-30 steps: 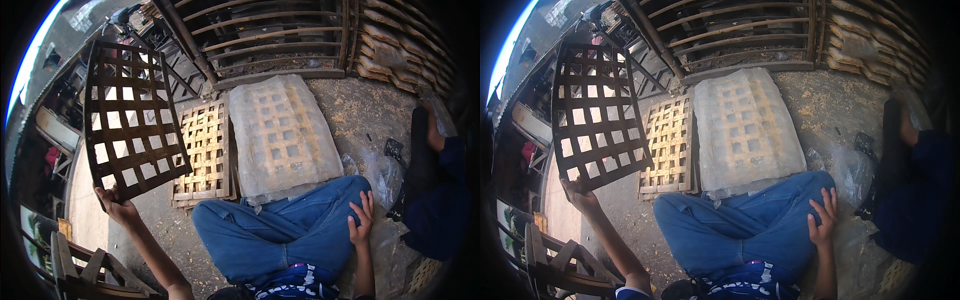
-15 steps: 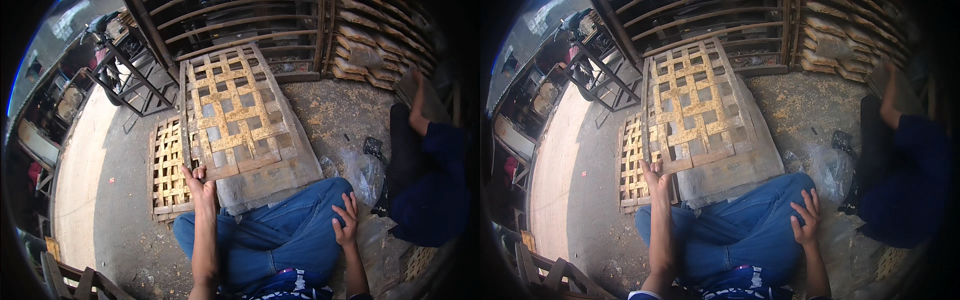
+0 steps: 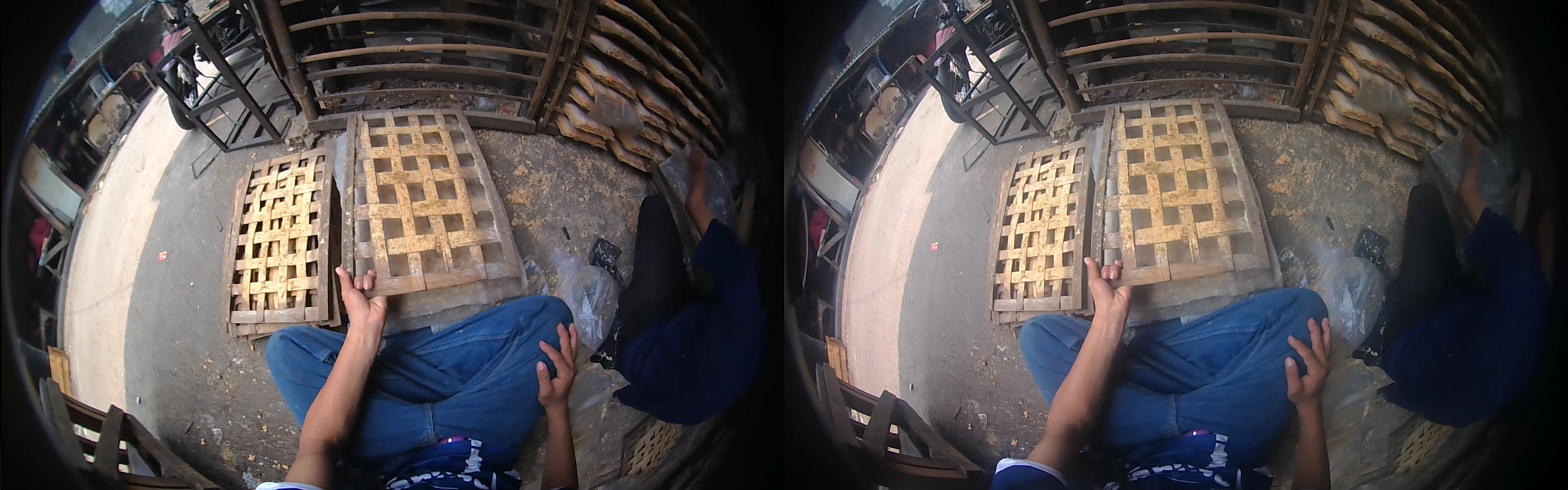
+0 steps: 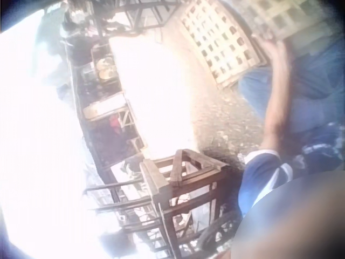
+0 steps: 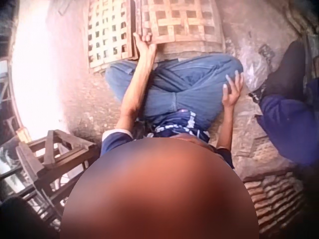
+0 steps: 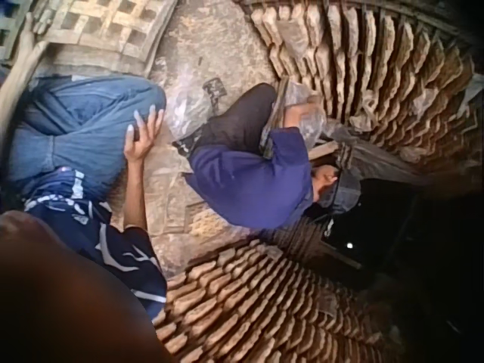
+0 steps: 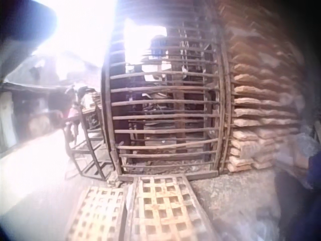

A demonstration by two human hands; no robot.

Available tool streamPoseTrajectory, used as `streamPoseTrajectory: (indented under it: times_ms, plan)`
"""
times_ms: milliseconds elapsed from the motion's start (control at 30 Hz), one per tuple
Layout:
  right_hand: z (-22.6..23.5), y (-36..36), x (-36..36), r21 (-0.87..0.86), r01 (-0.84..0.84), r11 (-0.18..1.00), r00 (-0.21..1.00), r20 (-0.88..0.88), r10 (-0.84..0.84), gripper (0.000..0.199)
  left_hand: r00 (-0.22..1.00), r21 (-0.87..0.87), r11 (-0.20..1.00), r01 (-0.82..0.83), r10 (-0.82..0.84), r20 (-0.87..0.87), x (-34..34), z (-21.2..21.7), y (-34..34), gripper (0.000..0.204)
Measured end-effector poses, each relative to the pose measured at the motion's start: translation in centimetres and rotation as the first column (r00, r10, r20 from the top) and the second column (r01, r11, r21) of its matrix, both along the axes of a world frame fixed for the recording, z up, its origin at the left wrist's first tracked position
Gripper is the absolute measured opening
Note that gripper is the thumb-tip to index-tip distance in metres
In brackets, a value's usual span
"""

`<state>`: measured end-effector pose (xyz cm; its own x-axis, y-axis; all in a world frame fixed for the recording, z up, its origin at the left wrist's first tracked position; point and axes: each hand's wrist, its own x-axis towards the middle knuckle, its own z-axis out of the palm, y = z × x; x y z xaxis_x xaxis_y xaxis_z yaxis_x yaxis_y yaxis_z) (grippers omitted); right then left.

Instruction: The person sits on the ground and assembles a tray by placing a plastic sheet over a woven bamboo frame, then pressing down to secure it. They repeat this process with another frame, handling the plastic and frames by hand.

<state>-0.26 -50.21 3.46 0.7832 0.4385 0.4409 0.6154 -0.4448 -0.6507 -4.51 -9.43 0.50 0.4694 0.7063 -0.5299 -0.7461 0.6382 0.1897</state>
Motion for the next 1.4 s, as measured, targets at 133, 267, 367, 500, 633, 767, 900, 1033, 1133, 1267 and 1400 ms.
streamPoseTrajectory:
  times_ms: [133, 267, 367, 500, 633, 767, 900, 1033, 1133, 1267, 1400]
  plan:
    - [0.1, 0.0, 0.0, -0.015, 0.002, 1.0, 1.0, -0.008, -0.002, 0.036, 0.999, -0.043, 0.999, 0.011, -0.01, 0.03, -0.6, 0.4, 0.3, 0.042]
    - [0.6, 0.1, -0.1, -0.021, -0.014, 1.0, 1.0, -0.026, 0.014, 0.035, 1.0, -0.014, 1.0, 0.005, -0.004, 0.016, -1.1, 0.7, -0.2, 0.035]
    - [0.7, 0.4, -0.3, -0.021, -0.01, 1.0, 1.0, -0.014, 0.009, 0.035, 1.0, 0.067, 0.998, -0.007, 0.009, -0.028, -1.2, 0.8, -0.6, 0.029]
    - [0.8, 0.5, -0.6, -0.036, -0.002, 0.999, 1.0, -0.001, 0.002, 0.035, 1.0, 0.177, 0.984, 0.003, 0.002, -0.03, -1.3, 1.0, -1.0, 0.022]
    - [1.1, 0.6, -0.7, -0.024, 0.023, 0.999, 1.0, 0.006, -0.023, 0.035, 0.993, 0.233, 0.972, 0.02, 0.007, -0.114, -1.5, 3.1, -1.9, 0.02]
    - [1.3, 0.5, -0.8, -0.049, 0.023, 0.999, 1.0, 0.007, -0.023, 0.034, 0.868, 0.294, 0.929, 0.225, -0.054, -0.493, -2.9, 5.7, -2.3, 0.016]
    - [1.6, 0.9, -1.0, -0.059, 0.026, 0.998, 1.0, 0.0, -0.026, 0.036, 0.82, 0.485, 0.781, 0.393, -0.059, -0.569, -3.5, 4.8, -0.4, 0.015]
    - [1.6, 1.0, -1.4, -0.068, 0.045, 0.997, 0.999, -0.003, -0.045, 0.039, 0.705, 0.459, 0.657, 0.598, -0.159, -0.691, -4.5, 5.6, 1.7, 0.022]
    - [1.3, 1.0, -1.1, -0.072, 0.027, 0.997, 0.999, 0.019, -0.026, 0.039, 0.515, 0.472, 0.429, 0.77, 0.017, -0.857, -5.3, 4.4, 4.0, 0.03]
    - [1.3, 0.9, -1.2, -0.083, 0.04, 0.996, 0.999, 0.011, -0.039, 0.039, 0.162, 0.235, 0.142, 0.962, 0.394, -0.904, -6.7, 4.5, 4.7, 0.038]
    - [1.0, 1.0, -1.1, -0.083, 0.028, 0.996, 1.0, 0.002, -0.028, 0.039, 0.013, 0.053, 0.081, 0.995, 0.43, -0.903, -6.8, 3.0, 4.8, 0.039]
